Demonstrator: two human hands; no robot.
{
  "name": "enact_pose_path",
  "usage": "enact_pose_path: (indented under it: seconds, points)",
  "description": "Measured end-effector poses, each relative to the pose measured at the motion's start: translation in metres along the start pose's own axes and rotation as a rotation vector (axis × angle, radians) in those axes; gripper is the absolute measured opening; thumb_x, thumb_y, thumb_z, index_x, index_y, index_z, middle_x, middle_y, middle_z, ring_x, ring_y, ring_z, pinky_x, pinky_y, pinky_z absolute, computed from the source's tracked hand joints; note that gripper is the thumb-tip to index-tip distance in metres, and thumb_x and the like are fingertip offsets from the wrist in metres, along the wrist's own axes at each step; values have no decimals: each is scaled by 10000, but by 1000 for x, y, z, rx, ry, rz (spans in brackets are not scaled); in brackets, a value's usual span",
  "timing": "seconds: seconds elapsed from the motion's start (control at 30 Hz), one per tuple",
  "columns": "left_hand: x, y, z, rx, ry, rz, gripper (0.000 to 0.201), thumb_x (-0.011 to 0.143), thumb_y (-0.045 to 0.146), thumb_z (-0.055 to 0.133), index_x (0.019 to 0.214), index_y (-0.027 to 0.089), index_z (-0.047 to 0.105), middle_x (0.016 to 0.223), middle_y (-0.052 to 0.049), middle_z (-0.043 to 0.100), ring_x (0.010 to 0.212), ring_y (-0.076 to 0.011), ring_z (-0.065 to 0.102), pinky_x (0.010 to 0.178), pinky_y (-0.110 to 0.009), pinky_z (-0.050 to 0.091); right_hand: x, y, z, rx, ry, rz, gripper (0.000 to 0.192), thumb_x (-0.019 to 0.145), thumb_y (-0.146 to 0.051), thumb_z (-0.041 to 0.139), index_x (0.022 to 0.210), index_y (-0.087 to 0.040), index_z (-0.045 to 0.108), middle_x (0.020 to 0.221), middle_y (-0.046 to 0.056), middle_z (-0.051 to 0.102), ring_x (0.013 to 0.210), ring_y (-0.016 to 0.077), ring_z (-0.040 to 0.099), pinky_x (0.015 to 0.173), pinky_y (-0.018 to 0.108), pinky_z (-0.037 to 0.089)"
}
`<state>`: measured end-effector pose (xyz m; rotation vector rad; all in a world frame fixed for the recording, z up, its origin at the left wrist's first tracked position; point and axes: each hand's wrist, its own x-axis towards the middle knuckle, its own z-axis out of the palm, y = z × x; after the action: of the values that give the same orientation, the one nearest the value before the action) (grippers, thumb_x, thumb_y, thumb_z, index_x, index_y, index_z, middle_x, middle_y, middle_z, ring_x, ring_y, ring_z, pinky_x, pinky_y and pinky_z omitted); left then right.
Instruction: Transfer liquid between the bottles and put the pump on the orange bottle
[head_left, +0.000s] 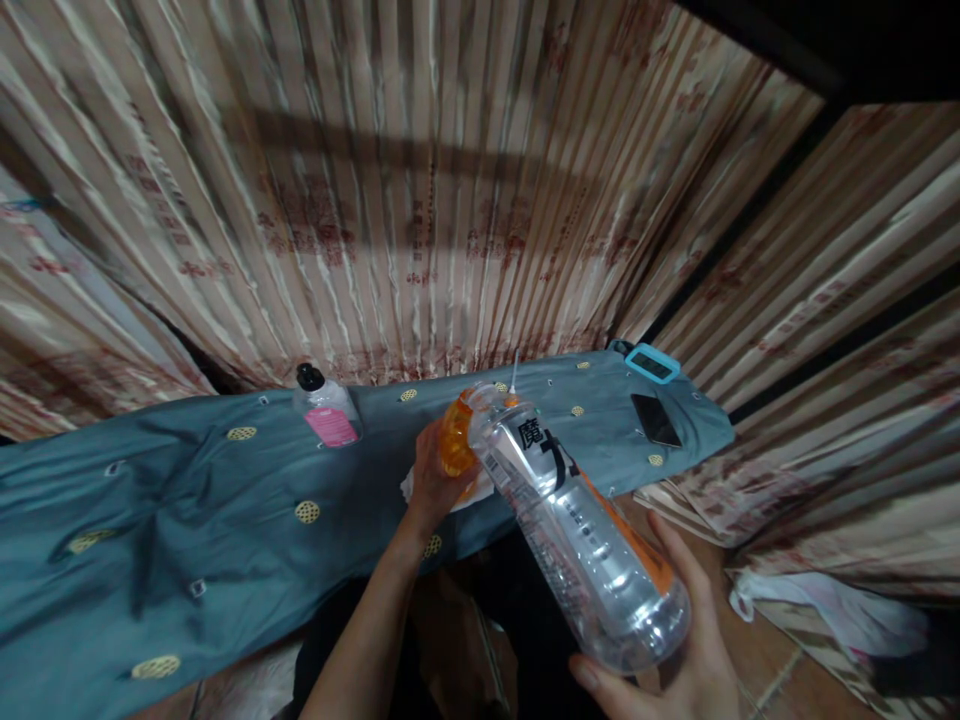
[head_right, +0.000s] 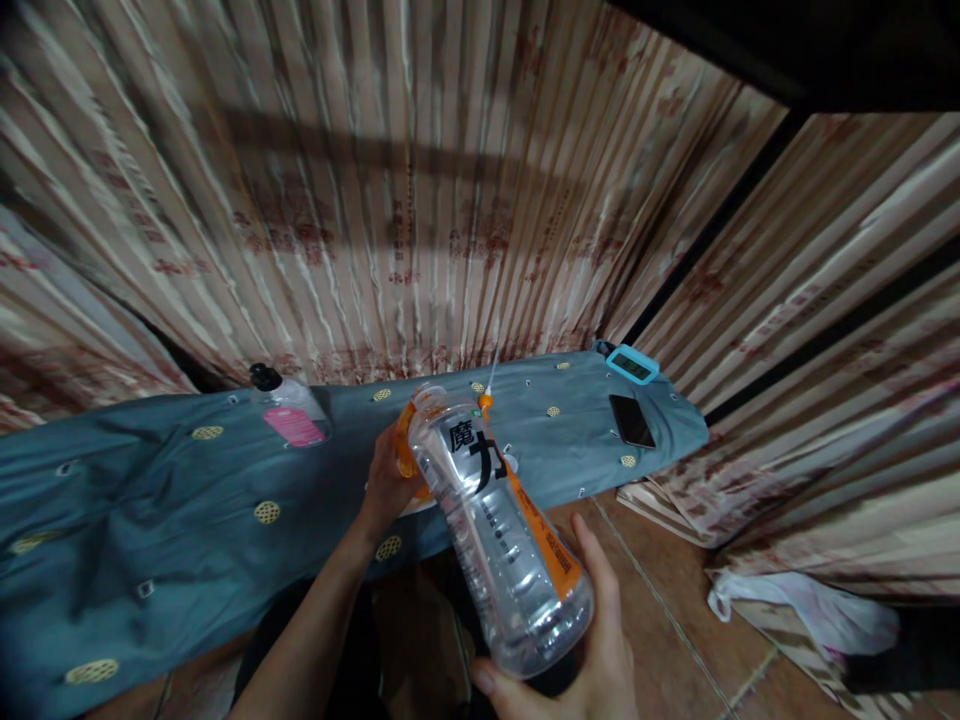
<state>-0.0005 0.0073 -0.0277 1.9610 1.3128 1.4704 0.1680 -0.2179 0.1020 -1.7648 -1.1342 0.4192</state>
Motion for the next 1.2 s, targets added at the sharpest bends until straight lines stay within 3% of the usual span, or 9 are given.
enact_pose_path:
  seconds: [0.27, 0.6, 0.87, 1.2]
  points:
    - [3, 5, -4, 39, -2, 56, 693, 713, 340, 761, 1332, 232, 470, 1253, -105, 623, 1183, -290, 598, 1020, -471, 506, -1, -1, 1, 39, 3, 36, 1153, 570, -583, 816, 1527, -238, 274, 1451, 164, 492, 1345, 441, 468, 1079, 591, 381]
    - [4, 6, -3, 48, 9, 33, 656, 717, 352, 754, 1309, 231, 499, 1244, -100, 636, 1180, -291, 609, 1014, -461, 514, 1, 12, -2, 12, -27, -78, 1142, 576, -456, 853, 1535, -239, 271, 1389, 144, 558, 1273, 395, 558, 959, 490, 524]
    - [5, 7, -3, 41, -9, 40, 649, 721, 354, 764, 1302, 231, 501, 1240, -101, 640, 1192, -292, 606, 1045, -474, 492, 0, 0, 1, 79, -9, 35, 1173, 576, -573, 826, 1538, -229, 252, 1443, 161, 500, 1365, 429, 451, 1087, 566, 394]
    - [4, 5, -3, 44, 14, 69, 695, 718, 353, 766, 1334, 232, 468, 1257, -103, 629, 1189, -288, 605, 1030, -462, 504, 0, -3, 1, 57, 5, 33, 1173, 557, -580, 831, 1527, -243, 265, 1436, 155, 508, 1323, 431, 498, 1060, 571, 409]
